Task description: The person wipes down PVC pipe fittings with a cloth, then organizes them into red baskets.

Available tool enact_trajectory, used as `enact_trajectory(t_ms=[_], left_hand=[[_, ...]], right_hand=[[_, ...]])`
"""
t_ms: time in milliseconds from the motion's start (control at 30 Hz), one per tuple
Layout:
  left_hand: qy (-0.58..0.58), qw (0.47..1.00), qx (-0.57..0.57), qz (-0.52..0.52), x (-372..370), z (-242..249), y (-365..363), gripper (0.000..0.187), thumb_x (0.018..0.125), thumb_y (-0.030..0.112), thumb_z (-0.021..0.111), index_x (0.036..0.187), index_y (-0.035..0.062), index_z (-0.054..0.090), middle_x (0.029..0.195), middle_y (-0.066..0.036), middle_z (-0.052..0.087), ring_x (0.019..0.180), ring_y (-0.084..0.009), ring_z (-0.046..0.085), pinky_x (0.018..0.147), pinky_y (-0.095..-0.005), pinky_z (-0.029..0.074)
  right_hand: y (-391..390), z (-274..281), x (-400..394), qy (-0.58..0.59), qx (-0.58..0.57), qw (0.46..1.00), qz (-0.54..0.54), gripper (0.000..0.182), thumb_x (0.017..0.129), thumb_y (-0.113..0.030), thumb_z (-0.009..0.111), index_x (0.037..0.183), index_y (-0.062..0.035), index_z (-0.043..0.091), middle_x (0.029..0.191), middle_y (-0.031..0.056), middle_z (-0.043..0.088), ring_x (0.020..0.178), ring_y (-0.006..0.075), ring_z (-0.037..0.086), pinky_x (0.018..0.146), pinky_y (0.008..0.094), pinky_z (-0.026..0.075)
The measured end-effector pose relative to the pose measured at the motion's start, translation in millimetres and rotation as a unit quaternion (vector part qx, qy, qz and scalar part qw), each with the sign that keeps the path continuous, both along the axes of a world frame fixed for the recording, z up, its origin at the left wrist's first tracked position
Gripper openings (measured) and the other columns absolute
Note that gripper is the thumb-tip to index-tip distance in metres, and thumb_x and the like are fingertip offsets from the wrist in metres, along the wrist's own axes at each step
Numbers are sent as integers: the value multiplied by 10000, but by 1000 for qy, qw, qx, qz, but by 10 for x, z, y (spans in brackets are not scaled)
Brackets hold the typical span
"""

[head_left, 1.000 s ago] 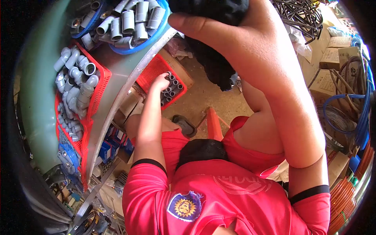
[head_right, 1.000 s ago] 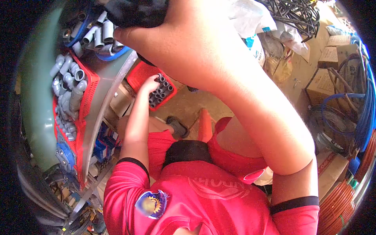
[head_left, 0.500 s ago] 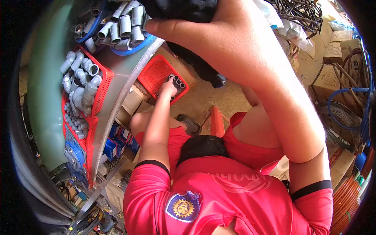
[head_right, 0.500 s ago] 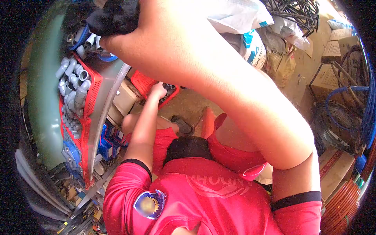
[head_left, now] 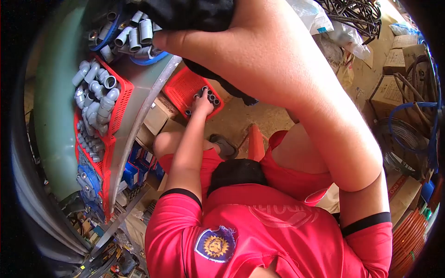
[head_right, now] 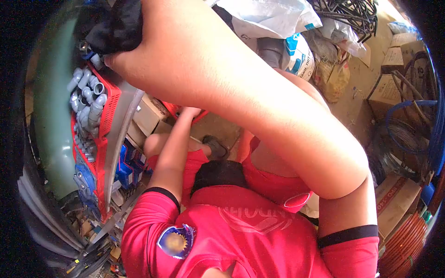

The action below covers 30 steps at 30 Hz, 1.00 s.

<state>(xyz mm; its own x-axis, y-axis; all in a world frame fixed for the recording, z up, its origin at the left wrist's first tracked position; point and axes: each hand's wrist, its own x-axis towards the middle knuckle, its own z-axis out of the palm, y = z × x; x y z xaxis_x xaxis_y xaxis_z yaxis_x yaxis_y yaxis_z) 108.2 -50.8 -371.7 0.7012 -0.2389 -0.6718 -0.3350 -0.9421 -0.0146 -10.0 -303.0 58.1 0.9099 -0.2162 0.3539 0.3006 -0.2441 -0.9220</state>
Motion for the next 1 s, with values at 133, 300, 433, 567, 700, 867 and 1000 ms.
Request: enact_trajectory(t_ms=[133, 300, 433, 567, 700, 867, 1000], left_hand=[[14, 1000, 20, 14, -13, 309, -110, 747, 907, 236, 576, 1569, 378, 259, 1565, -185, 381, 1384, -402, 462, 1118, -740, 240], [25, 999, -34, 25, 208, -172, 130, 717, 896, 196, 575, 1543, 386, 331, 1505, -184, 466, 1366, -391, 483, 1103, -710, 303], [29, 999, -14, 22, 163, 203, 32, 726, 881, 174, 574, 1537, 384, 346, 1471, -172, 508, 1339, -398, 506, 1122, -644, 340], [27, 1000, -12, 9, 190, 203, 49, 724, 871, 180, 592, 1530, 374, 364, 1427, -168, 554, 1295, -388, 547, 1123, -600, 363], [39, 997, -67, 14, 230, 177, 104, 650, 875, 148, 587, 1487, 323, 454, 1310, -198, 631, 1212, -376, 608, 1056, -525, 451], [-48, 976, -210, -43, 459, -659, 488, 546, 877, 61, 549, 1390, 246, 581, 1230, -207, 666, 1138, -377, 646, 960, -453, 517], [-13, 988, -153, -2, 414, 21, 352, 450, 893, 58, 530, 1304, 208, 637, 1216, -169, 682, 1101, -349, 665, 925, -447, 525]], right_hand=[[33, -19, 39, -8, -9, 1000, -3, 279, 869, -147, 703, 1026, 75, 640, 859, 172, 710, 821, 238, 688, 734, 365, 535], [53, -12, 47, -6, -16, 1000, -6, 278, 865, -147, 706, 1018, 78, 643, 855, 180, 711, 823, 250, 693, 736, 369, 536], [43, 6, 26, -3, -14, 1000, -10, 278, 862, -146, 707, 1011, 80, 646, 852, 187, 711, 824, 260, 696, 737, 372, 538], [20, 18, -21, 5, -10, 1000, -18, 277, 860, -146, 709, 1004, 83, 648, 849, 193, 712, 826, 270, 700, 738, 375, 539], [37, 32, -4, 6, -7, 1000, -23, 277, 857, -145, 711, 998, 85, 651, 847, 200, 712, 827, 279, 704, 740, 377, 540], [71, 106, 38, 18, -1, 999, -31, 276, 853, -145, 713, 990, 89, 654, 843, 208, 713, 829, 291, 708, 741, 381, 542], [66, 158, 88, 56, 38, 998, -14, 272, 849, -142, 716, 978, 91, 661, 839, 216, 714, 835, 304, 713, 746, 383, 544]])
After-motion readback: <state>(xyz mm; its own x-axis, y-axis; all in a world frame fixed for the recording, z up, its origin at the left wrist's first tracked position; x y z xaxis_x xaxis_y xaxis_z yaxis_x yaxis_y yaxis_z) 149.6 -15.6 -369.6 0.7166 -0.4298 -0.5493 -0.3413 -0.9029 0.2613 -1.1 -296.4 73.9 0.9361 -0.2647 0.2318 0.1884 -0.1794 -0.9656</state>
